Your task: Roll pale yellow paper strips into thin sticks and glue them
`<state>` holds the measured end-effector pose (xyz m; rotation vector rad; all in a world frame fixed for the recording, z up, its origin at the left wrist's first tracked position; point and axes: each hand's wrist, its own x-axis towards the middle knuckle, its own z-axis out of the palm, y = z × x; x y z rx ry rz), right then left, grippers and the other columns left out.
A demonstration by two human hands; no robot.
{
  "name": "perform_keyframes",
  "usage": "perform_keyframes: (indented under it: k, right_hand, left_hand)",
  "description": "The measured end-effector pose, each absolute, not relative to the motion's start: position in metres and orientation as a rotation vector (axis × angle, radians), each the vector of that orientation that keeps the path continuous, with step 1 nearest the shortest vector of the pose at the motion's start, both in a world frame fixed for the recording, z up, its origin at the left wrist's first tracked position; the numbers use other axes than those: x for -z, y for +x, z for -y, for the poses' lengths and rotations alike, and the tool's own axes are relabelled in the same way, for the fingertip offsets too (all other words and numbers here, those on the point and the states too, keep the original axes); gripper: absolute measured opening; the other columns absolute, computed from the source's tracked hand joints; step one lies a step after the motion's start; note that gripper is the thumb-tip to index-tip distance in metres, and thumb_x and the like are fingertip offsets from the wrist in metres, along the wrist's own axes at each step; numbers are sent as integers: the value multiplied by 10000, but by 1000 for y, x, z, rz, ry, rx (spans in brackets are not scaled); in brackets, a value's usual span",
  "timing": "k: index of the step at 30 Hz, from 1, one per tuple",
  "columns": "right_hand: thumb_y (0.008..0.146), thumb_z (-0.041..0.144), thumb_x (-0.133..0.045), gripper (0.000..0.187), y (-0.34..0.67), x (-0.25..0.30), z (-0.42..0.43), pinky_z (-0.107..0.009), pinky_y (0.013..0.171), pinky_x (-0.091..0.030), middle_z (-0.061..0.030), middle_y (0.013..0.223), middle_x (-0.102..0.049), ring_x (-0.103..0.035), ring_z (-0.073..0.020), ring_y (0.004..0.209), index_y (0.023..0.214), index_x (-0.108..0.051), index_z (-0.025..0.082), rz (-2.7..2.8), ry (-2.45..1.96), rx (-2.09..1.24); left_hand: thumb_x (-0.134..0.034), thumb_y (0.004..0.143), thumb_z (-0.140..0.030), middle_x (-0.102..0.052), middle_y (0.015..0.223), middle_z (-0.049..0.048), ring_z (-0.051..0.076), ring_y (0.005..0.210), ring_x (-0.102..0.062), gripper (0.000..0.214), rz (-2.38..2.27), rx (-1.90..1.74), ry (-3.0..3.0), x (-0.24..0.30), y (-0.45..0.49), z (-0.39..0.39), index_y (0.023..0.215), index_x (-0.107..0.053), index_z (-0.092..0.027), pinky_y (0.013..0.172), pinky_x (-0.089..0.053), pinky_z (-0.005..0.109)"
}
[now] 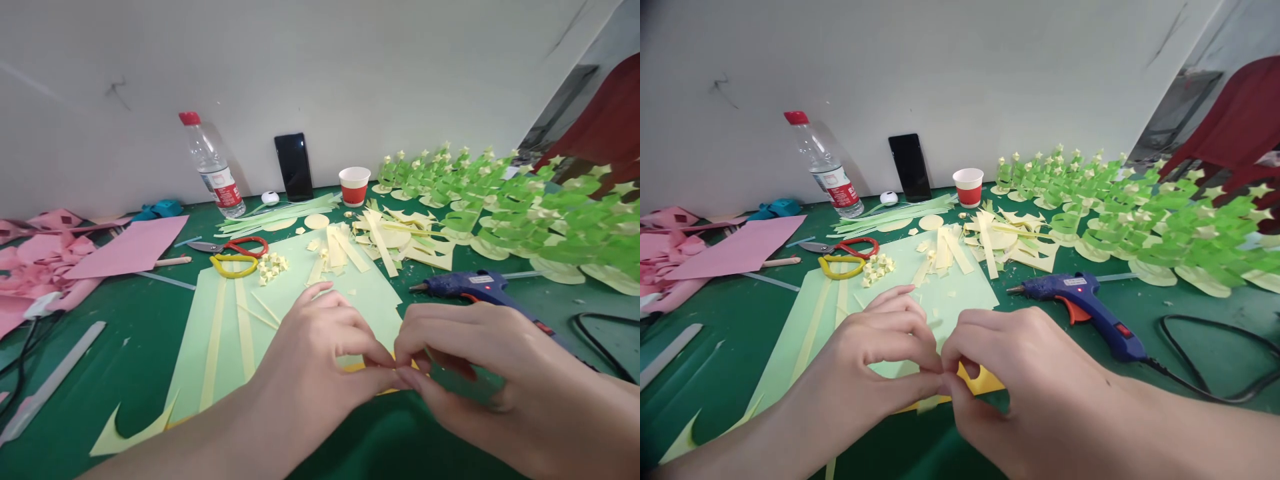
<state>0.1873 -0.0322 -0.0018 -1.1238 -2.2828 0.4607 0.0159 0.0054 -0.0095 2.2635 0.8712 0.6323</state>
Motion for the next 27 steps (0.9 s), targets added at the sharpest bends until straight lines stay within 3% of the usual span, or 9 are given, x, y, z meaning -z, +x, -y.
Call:
perform_keyframes:
  k: [8, 16, 23, 27]
  right_hand:
    - [751, 59, -450, 165, 188, 1, 34, -170, 439, -353, 29, 631, -562, -452, -68, 483, 696, -539, 186, 2370, -1085, -378]
    - [799, 60, -395, 210, 191, 6, 34, -187, 432, -347, 34, 633, -556, -445, -69, 474, 696, -529, 186, 2417, -1043, -347]
    - [727, 56, -405, 205, 190, -2, 28, -149, 355, -248, 57, 498, -435, -326, -51, 397, 596, -488, 190, 2286, -1134, -376]
    - [727, 70, -438, 198, 191, -3, 23, -154, 366, -261, 55, 490, -429, -341, -55, 403, 596, -515, 197, 2281, -1167, -412]
  left_hand:
    - [-783, 676, -315, -549, 619, -45, 145, 711, -528, 336, -939, -434, 1847, 1, 17, -7, 488, -543, -174, 715, -381, 277]
    - [-792, 623, -223, -513, 658, -75, 109, 670, -505, 343, -984, -355, 1632, 6, 17, -5, 503, -475, -169, 634, -357, 225]
    - [-753, 699, -242, -646, 716, -54, 112, 675, -595, 133, -942, -407, 1703, -5, 15, -10, 606, -669, -195, 660, -433, 202]
    - [-702, 763, -232, -689, 782, -38, 119, 711, -624, 84, -912, -373, 1776, -8, 11, -13, 685, -721, -209, 680, -464, 182]
